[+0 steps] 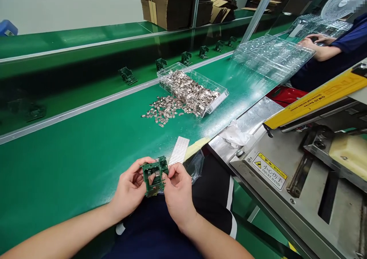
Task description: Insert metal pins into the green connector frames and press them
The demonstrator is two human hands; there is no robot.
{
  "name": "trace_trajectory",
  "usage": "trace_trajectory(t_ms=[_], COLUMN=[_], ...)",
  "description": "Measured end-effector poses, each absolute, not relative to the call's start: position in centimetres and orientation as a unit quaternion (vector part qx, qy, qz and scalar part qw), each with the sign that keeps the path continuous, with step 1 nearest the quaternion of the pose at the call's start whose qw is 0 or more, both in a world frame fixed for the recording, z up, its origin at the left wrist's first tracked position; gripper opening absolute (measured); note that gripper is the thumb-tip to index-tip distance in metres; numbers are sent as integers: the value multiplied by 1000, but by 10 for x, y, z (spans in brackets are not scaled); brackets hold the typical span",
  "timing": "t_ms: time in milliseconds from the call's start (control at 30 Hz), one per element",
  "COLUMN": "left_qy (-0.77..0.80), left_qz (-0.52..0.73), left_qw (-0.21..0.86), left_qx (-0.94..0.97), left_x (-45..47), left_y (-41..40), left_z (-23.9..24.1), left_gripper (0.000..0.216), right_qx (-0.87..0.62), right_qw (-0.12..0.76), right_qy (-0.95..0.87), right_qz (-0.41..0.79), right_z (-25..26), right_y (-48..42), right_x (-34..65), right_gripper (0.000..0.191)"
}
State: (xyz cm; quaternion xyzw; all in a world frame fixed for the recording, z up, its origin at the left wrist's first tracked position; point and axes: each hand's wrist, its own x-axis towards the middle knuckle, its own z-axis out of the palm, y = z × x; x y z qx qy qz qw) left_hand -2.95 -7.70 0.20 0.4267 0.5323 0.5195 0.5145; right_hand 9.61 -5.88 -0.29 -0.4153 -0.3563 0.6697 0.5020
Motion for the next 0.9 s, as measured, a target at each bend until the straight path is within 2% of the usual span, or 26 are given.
trace_trajectory(t_ms=[200,333,433,567,767,900], left_qy=[519,504,483,443,425,457], left_qz=[492,534,567,569,537,523], left_qw=[517,464,425,426,463,442], left_qx=[470,495,514,546,563,568], left_x=[-16,4,26,50,45,38], left_y=[-67,-19,28,61,47,39], left_z=[12,10,-4,-24,-28,-28], left_gripper=[27,29,31,32,36,35], right_qx=[-426,-473,-506,-477,-465,-474], right_qw=[522,568,518,453,436,427], right_qy=[-355,-300,-286,-306,-324,-348], right_qz=[648,602,628,688,699,687], right_z=[-4,-19,-36,-46,-44,-49], right_y=[-58,-47,-40,-39,-44,-48], right_x=[124,156,166,156,138,131], right_gripper=[29,23,31,34,32,33])
